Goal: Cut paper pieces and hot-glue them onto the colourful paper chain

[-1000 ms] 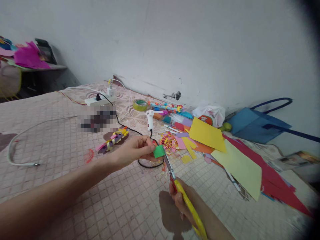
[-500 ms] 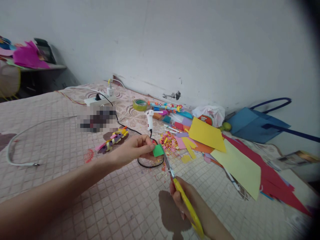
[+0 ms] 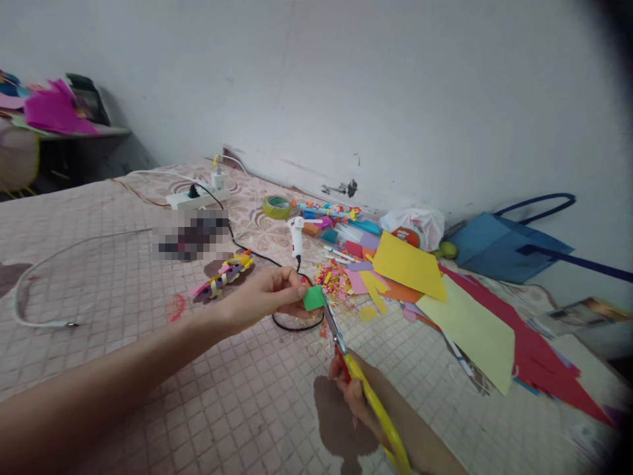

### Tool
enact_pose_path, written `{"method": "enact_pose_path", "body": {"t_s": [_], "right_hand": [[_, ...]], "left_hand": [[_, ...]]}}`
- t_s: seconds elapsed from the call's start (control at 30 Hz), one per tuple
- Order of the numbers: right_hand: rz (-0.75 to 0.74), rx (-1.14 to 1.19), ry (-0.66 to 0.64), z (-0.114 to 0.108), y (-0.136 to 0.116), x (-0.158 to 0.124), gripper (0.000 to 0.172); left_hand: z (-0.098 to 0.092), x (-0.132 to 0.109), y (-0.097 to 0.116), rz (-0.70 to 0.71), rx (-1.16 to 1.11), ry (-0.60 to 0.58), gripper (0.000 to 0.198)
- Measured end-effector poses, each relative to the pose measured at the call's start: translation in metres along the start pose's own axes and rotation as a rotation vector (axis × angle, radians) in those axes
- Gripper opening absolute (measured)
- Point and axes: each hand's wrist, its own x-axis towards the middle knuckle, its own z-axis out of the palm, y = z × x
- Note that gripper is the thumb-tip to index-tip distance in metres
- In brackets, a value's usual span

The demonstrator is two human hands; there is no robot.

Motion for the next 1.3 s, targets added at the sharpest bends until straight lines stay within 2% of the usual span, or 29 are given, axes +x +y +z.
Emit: {"method": "enact_pose_path", "body": {"t_s": [0.07,0.2,0.33,0.7,0.93,1.3], "right_hand": [[0.042,0.057,-0.121,-0.003,0.004,-0.001,0.028],[0.087,0.053,-0.204,-0.003,0.015,-0.003,0.035],[0.1,0.072,-0.198,0.0,0.019,-0.003,0.038],[0.164,0.127,-0.173,-0.001,0.006,0.001,0.05],[0.241,0.228,-0.185,-0.003,0.005,-0.001,0.045],[0.1,0.122,-0.226,-0.006,0.011,-0.005,0.05]], "left_hand": [[0.0,0.0,0.0,-0.004,0.005,0.002,0.024],[0.0,0.0,0.0,0.0,0.003,-0.004,0.024],[0.0,0.0,-0.001,-0.002,0.014,0.005,0.023],[0.001,-0.001,0.002,-0.021,0.012,0.016,0.024],[0.002,-0.001,0.004,-0.013,0.021,0.024,0.024],[0.002,-0.001,0.003,-0.016,0.005,0.016,0.023]]}}
